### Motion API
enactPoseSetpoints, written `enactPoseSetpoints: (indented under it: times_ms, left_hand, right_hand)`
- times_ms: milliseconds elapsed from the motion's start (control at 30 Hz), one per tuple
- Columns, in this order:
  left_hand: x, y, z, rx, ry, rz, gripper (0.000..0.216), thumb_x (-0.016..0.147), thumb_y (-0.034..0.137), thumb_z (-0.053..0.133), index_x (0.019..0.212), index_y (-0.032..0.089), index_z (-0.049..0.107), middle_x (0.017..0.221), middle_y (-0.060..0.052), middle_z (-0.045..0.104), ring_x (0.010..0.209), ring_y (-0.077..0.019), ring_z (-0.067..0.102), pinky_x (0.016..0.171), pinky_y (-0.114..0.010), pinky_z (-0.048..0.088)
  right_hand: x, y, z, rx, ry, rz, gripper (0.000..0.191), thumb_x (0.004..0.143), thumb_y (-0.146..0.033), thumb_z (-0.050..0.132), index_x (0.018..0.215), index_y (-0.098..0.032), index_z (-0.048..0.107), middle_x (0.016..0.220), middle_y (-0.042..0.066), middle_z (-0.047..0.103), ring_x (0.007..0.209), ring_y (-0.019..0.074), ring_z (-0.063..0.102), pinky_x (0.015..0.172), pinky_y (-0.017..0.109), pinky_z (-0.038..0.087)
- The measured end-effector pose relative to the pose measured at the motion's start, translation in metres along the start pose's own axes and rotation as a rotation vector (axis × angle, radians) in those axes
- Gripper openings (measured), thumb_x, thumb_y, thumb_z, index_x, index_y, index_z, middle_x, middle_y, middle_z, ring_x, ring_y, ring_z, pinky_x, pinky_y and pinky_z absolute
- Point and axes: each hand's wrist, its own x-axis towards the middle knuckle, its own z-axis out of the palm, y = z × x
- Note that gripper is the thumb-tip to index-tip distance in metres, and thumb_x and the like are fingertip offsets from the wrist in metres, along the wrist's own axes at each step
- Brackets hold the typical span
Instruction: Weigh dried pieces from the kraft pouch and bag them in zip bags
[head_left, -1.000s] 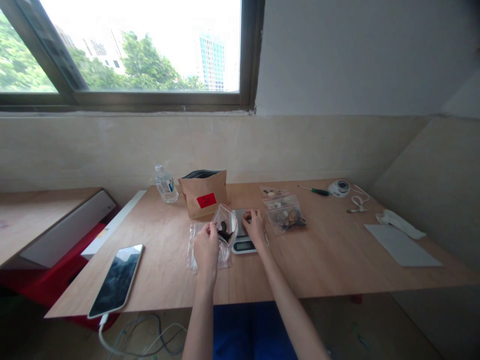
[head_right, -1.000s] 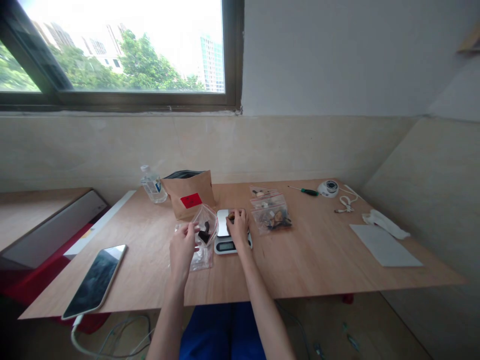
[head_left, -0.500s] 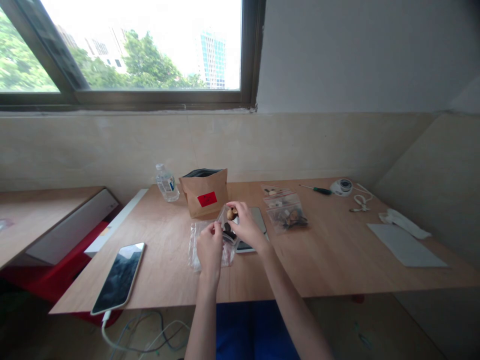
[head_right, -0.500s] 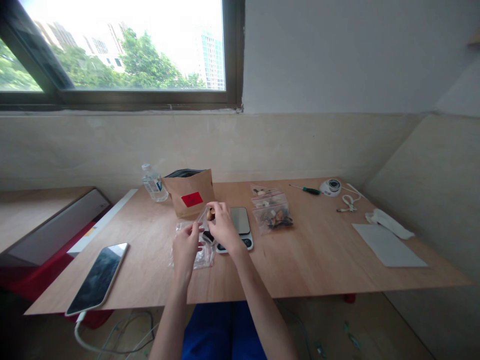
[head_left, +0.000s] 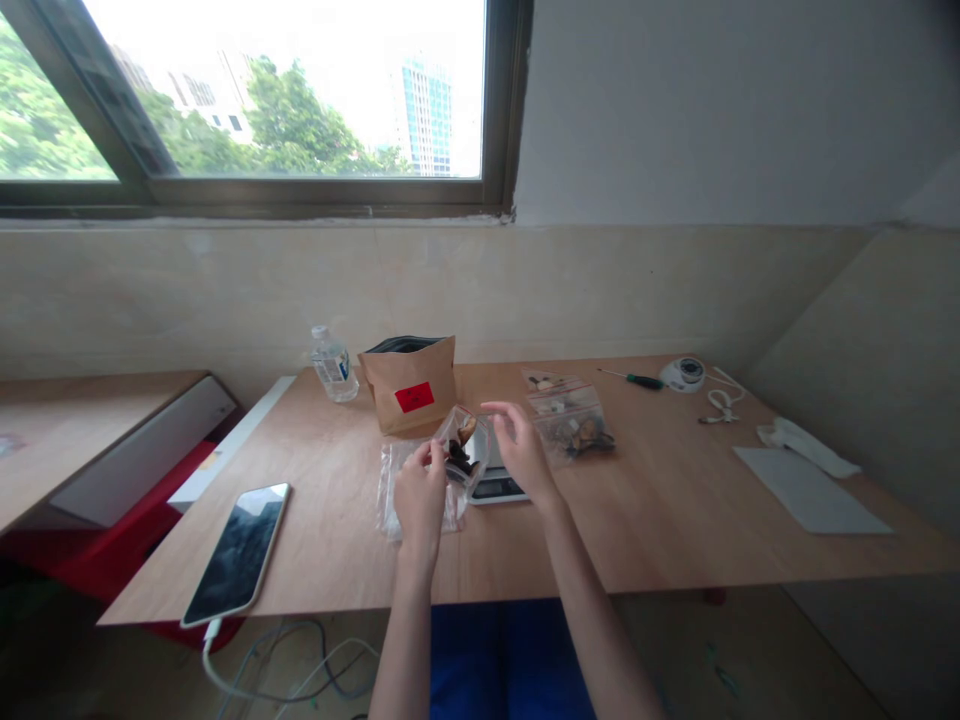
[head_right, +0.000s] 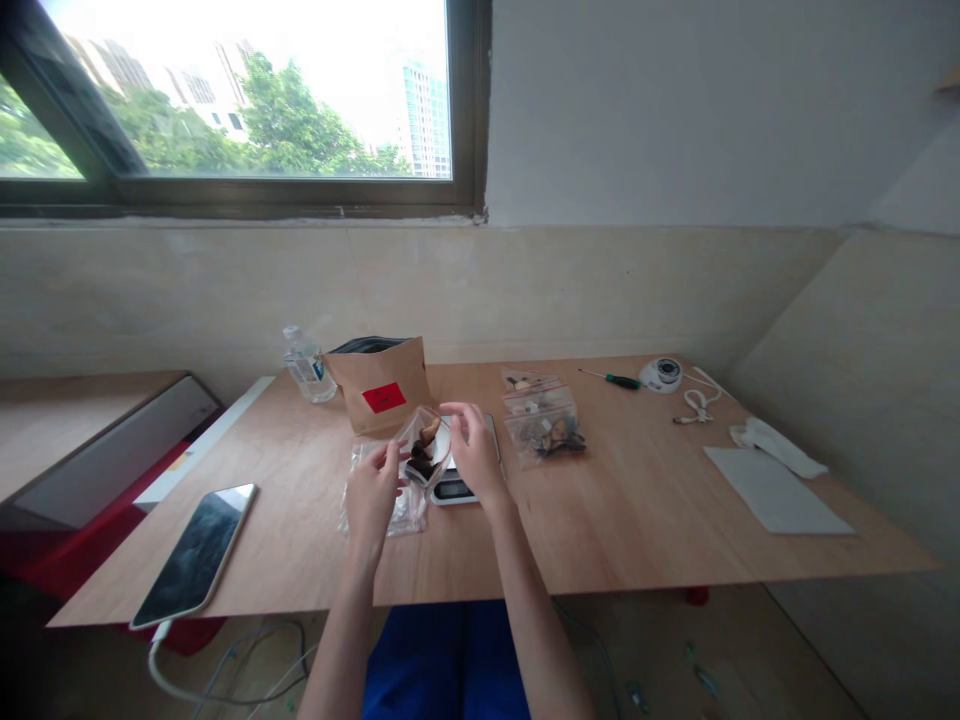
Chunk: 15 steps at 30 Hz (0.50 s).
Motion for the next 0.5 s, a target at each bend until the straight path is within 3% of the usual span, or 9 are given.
enactPoseSetpoints:
  times_ms: [100, 200, 300, 400, 500]
  left_hand:
    - [-0.001, 0.001, -0.005, -0.156, -0.064, 0.007, 0.041, 0.084, 0.048, 0.041, 0.100, 0.021, 0.068, 0.090, -0.006, 0.072, 0.054, -0.0152, 0.063, 0.048, -0.024, 0.046]
    - [-0.003, 0.002, -0.012, -0.320, -0.216, 0.071, 0.048, 0.082, 0.054, 0.044, 0.101, 0.018, 0.067, 0.091, -0.008, 0.072, 0.055, -0.0142, 0.062, 0.043, -0.021, 0.044]
    - [-0.005, 0.001, -0.019, -0.382, -0.350, 0.150, 0.046, 0.083, 0.052, 0.045, 0.098, 0.015, 0.068, 0.088, -0.009, 0.072, 0.056, -0.0137, 0.061, 0.042, -0.020, 0.042]
    - [-0.006, -0.001, -0.022, -0.425, -0.390, 0.149, 0.042, 0.084, 0.048, 0.045, 0.094, 0.014, 0.068, 0.084, -0.009, 0.072, 0.049, -0.0117, 0.059, 0.042, -0.020, 0.040]
    - [-0.005, -0.001, -0.021, -0.471, -0.396, 0.134, 0.041, 0.083, 0.047, 0.046, 0.090, 0.013, 0.067, 0.079, -0.008, 0.072, 0.044, -0.0109, 0.058, 0.041, -0.020, 0.037]
  right_hand:
    - [-0.003, 0.016, -0.007, 0.008, 0.020, 0.064, 0.027, 0.087, -0.029, 0.042, 0.105, -0.019, 0.060, 0.109, 0.009, 0.060, 0.100, 0.0189, 0.058, 0.085, 0.034, 0.048]
    - [-0.008, 0.022, -0.013, 0.115, -0.072, 0.098, 0.035, 0.086, -0.038, 0.048, 0.116, -0.022, 0.056, 0.121, 0.008, 0.057, 0.108, 0.0200, 0.055, 0.089, 0.034, 0.047]
    - [-0.014, 0.021, -0.021, 0.320, -0.195, 0.141, 0.041, 0.089, -0.045, 0.042, 0.122, -0.025, 0.054, 0.129, 0.005, 0.054, 0.120, 0.0206, 0.048, 0.101, 0.036, 0.039]
    - [-0.022, 0.019, -0.025, 0.489, -0.275, 0.198, 0.047, 0.092, -0.051, 0.031, 0.122, -0.025, 0.056, 0.131, 0.004, 0.054, 0.123, 0.0205, 0.046, 0.105, 0.038, 0.034]
    - [-0.028, 0.016, -0.027, 0.533, -0.332, 0.200, 0.048, 0.089, -0.055, 0.035, 0.120, -0.025, 0.057, 0.130, 0.003, 0.054, 0.124, 0.0206, 0.045, 0.106, 0.037, 0.033]
